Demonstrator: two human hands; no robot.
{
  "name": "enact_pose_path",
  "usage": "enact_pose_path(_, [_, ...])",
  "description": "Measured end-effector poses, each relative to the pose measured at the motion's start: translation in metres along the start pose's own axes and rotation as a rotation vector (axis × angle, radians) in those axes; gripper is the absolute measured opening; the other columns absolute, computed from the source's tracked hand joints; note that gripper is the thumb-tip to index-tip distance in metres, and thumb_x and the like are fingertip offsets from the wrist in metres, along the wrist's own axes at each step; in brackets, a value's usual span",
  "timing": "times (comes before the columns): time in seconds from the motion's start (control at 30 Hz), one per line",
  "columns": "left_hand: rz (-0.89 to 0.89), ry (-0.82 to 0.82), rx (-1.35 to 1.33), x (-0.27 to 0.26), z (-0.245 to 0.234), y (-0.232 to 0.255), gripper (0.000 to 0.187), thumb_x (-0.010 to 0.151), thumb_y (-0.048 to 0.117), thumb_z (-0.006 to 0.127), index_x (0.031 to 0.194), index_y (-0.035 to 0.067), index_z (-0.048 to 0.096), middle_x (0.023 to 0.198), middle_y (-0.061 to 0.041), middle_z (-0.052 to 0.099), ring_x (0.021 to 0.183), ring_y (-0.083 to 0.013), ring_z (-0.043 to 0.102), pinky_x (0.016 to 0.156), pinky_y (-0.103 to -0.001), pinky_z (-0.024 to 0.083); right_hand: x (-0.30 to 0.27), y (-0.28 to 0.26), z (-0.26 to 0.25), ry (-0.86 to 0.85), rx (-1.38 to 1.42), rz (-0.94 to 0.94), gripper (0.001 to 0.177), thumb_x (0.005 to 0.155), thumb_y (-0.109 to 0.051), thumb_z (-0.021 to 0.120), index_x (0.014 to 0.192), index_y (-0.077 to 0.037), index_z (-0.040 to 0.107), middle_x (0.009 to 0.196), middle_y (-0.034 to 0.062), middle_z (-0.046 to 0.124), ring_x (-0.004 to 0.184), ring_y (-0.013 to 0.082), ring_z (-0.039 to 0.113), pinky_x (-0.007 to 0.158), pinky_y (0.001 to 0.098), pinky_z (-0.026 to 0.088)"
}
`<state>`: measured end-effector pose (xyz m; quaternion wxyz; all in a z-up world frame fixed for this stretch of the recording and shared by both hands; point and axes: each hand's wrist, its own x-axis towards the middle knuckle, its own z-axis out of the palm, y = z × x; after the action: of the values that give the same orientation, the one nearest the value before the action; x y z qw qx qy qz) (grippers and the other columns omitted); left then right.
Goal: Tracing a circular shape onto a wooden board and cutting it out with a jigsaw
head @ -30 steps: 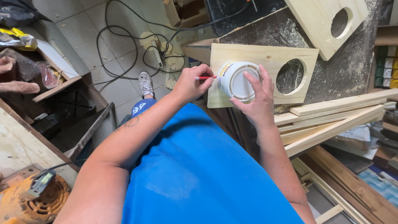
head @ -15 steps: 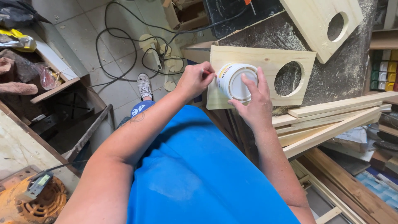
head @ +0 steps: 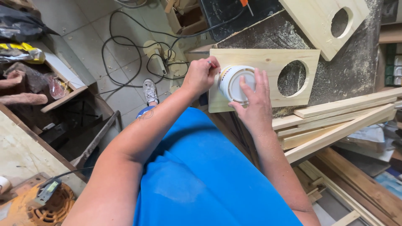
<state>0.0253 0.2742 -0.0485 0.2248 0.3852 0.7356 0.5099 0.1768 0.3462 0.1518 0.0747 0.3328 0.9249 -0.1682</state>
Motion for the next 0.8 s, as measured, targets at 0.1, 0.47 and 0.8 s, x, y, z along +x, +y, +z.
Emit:
enact_pose_path(0.1, [0.017,-0.032,0.060,0.007,-0.005,0.005,0.009,0.094,0.021,0.068,0.089,0.024,0.061,0.071,-0.003,0.069,0.081,-0.0295,0.074,0.077,-0.041,0.062,-0.004,0.007,0.017,0.053,-0.007,-0.074,0.069,0.079,-0.020,0.093,0.141,-0.002,0.067,0.159,0.0247,0.045,0.150,0.0462,0.038,0.120,0.0599,0.042])
enact_pose_path(0.47, [0.026,-0.358,0.169,0.053,-0.026,0.011,0.011,0.090,0.018,0.077,0.088,0.023,0.067,0.069,0.002,0.073,0.078,-0.0257,0.077,0.077,-0.039,0.062,-0.022,0.014,0.062,0.243,0.013,-0.137,0.061,0.084,-0.016,0.081,0.141,-0.001,0.065,0.152,0.0175,0.057,0.145,0.0407,0.048,0.121,0.0470,0.043])
enact_pose_path(0.8, [0.192,-0.915,0.479,0.145,0.024,0.069,0.016,0.089,0.019,0.079,0.077,0.012,0.073,0.066,-0.008,0.072,0.071,-0.0364,0.073,0.067,-0.045,0.059,-0.018,0.000,0.066,0.483,0.101,-0.026,0.032,0.095,-0.012,0.068,0.127,-0.006,0.071,0.138,0.0116,0.064,0.139,0.0327,0.055,0.121,0.0428,0.045])
